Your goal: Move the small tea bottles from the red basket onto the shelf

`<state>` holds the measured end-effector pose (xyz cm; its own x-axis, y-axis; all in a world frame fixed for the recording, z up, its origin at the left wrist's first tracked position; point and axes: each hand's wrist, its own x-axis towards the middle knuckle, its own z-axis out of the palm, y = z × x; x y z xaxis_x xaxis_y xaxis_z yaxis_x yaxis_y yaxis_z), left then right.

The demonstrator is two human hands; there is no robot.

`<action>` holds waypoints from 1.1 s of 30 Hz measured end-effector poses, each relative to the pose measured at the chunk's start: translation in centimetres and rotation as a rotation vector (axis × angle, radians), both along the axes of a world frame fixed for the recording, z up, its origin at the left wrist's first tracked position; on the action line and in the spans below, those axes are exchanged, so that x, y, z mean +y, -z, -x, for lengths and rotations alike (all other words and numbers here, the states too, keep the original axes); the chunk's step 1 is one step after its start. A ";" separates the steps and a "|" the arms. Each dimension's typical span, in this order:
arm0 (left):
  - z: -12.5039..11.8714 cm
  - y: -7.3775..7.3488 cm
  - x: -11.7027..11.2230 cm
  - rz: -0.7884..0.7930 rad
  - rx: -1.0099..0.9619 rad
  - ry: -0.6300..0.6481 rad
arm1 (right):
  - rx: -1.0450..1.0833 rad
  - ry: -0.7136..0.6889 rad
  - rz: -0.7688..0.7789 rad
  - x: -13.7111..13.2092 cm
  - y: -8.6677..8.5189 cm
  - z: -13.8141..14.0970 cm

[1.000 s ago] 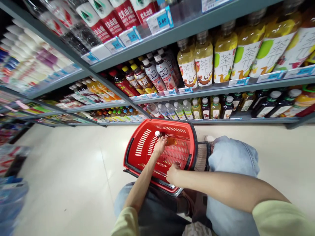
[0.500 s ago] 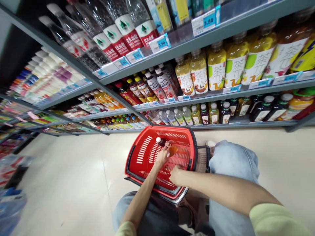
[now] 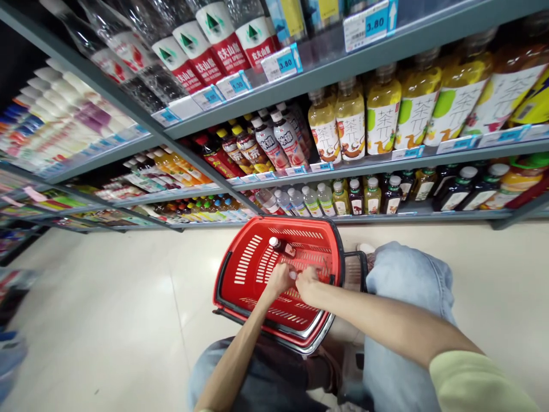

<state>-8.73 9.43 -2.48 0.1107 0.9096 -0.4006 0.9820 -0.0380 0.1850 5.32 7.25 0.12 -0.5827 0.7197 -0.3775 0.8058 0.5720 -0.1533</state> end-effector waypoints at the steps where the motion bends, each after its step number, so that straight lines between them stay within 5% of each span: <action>1: -0.2 -0.7 -0.6 -0.009 -0.019 0.008 | 0.005 0.023 0.023 0.2 -0.6 0.1; 5: -0.8 -4.1 -2.9 -0.072 -0.103 0.040 | 0.039 0.074 0.072 1.0 -1.2 0.1; 12: -0.2 -8.6 -4.7 -0.211 -0.319 -0.067 | 0.521 0.107 0.281 0.5 0.3 -0.4; 22: 0.8 -8.4 -4.5 -0.325 -0.409 -0.201 | 0.634 0.398 0.321 0.4 -0.2 1.6; 25: 1.8 -8.6 -4.6 -0.407 -0.554 -0.214 | 0.631 0.390 0.216 1.2 -1.9 1.7; 30: 3.4 -8.3 -4.1 -0.402 -1.076 -0.133 | 0.702 0.392 0.080 2.8 -6.1 0.3; 33: 3.8 -7.4 -3.7 -0.331 -1.105 -0.074 | 0.876 0.393 0.039 3.2 -8.6 -1.4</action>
<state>-12.51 5.71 4.91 0.1939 0.9709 0.1409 0.2926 -0.1943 0.9363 6.69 10.48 8.74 -0.3893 0.9198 0.0498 0.5287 0.2675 -0.8055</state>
